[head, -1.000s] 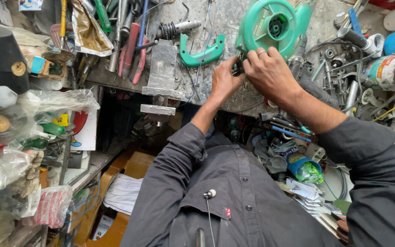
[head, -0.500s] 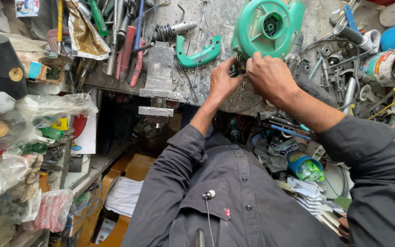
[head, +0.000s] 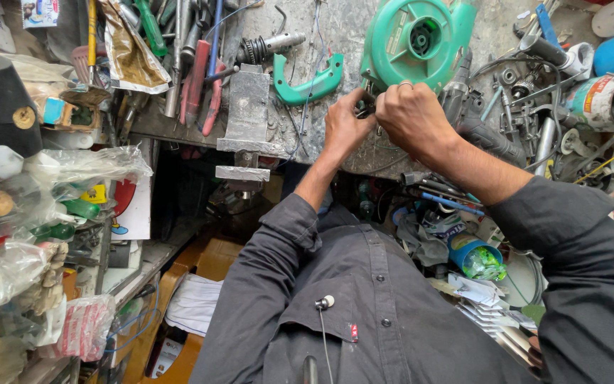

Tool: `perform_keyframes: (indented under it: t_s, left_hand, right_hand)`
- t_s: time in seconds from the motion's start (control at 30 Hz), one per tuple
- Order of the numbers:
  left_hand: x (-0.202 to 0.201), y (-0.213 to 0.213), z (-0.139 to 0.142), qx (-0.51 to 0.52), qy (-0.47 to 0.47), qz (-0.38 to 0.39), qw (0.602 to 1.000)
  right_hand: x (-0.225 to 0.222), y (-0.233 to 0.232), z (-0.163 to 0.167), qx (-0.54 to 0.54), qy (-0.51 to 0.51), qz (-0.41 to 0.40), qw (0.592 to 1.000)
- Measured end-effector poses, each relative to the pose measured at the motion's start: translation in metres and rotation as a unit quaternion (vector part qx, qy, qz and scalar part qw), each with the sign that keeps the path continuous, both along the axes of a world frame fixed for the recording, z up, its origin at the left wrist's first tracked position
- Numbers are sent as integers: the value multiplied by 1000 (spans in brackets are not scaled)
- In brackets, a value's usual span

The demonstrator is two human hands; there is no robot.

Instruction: The person repairs a small green electric blower motor on a cluttered workbench. They handle the motor's wiring and base, use a screwdriver to loosen and tighten fasteners, wrap a section with tape, and reposition the blower while working on its underside.

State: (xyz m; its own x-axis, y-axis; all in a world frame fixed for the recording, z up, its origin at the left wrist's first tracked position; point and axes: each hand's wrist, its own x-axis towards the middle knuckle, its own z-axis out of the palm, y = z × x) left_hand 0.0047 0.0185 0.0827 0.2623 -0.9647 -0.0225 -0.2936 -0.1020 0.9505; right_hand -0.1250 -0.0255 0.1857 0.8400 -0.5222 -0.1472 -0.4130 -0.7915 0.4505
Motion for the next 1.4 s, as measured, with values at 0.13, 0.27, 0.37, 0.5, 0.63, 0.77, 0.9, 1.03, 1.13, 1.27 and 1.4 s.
perform_keyframes:
  t_s: [0.13,0.27,0.37,0.5,0.63,0.77,0.9,1.03,1.13,1.27,1.4]
  left_hand:
    - [5,-2,1,-7,7,-8,1000]
    - [12,-4,2,-7,7,-29,1000]
    - [18,-5,2,17,-5,-45,999]
    - [21,-8,2,23,1,-46,999]
    - [24,-9,-1,43,67,-70,994]
    - [30,-7,-6,1,60,-90,994]
    - [42,5,-11,-87,117,-28,989]
    - [61,23,-18,-41,42,73,996]
    - [68,39,-23,-43,-26,57,997]
    - [63,46,-28,-89,-134,9,987]
    - [54,43,-33,-51,-206,-30,977]
  right_hand:
    - [-1,-4,-2,31,-5,-23,999]
    - [-3,4,13,11,-39,-41,998]
    - [-9,13,30,5,-114,-63,992]
    - [-30,25,48,79,-236,-114,962]
    - [-63,41,42,120,-363,-196,903]
    - [-98,63,7,178,-469,-262,824]
    - [-123,93,-43,240,-551,-358,714]
    - [-134,120,-87,276,-603,-394,636]
    - [-134,129,-104,313,-619,-402,598]
    - [-126,133,-107,306,-590,-418,620]
    - [-111,129,-102,291,-572,-376,669]
